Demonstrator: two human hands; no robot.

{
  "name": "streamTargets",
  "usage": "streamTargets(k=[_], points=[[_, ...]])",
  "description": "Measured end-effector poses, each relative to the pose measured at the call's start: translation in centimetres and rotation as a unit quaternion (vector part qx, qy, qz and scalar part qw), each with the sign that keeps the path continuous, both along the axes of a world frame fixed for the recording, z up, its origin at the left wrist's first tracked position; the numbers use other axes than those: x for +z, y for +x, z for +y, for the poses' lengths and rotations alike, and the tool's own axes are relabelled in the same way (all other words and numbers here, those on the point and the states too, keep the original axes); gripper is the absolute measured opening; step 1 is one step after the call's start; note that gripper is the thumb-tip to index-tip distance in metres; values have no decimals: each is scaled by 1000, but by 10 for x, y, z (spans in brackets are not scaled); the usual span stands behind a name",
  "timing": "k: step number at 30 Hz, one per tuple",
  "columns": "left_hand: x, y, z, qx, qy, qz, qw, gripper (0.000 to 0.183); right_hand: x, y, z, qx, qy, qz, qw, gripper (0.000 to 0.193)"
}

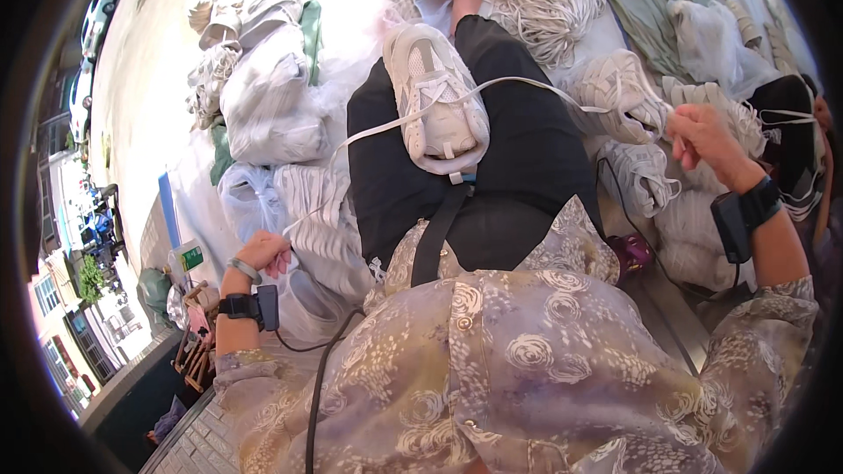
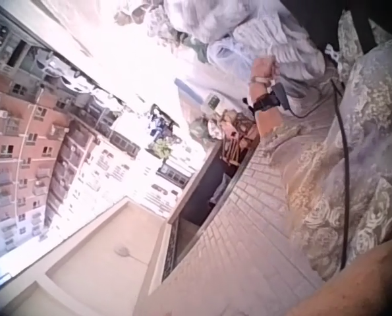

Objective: Lacing white athletic shoes and preparing them for further processing or packaging.

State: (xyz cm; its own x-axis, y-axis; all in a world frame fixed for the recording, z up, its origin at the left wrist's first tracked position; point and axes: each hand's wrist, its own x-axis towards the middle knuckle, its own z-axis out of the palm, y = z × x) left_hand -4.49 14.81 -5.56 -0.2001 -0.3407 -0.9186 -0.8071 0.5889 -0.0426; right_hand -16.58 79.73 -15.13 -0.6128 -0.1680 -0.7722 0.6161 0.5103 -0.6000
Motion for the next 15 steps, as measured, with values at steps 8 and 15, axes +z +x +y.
streamTargets(k=[8,15], points=[[-113,-65,139,16,405,140,904,31,-19,-4,-226,48,-156,-42,986,21],[-131,-108,153,92,313,279,903,31,-44,-54,-280,-93,-283,100,949,21]])
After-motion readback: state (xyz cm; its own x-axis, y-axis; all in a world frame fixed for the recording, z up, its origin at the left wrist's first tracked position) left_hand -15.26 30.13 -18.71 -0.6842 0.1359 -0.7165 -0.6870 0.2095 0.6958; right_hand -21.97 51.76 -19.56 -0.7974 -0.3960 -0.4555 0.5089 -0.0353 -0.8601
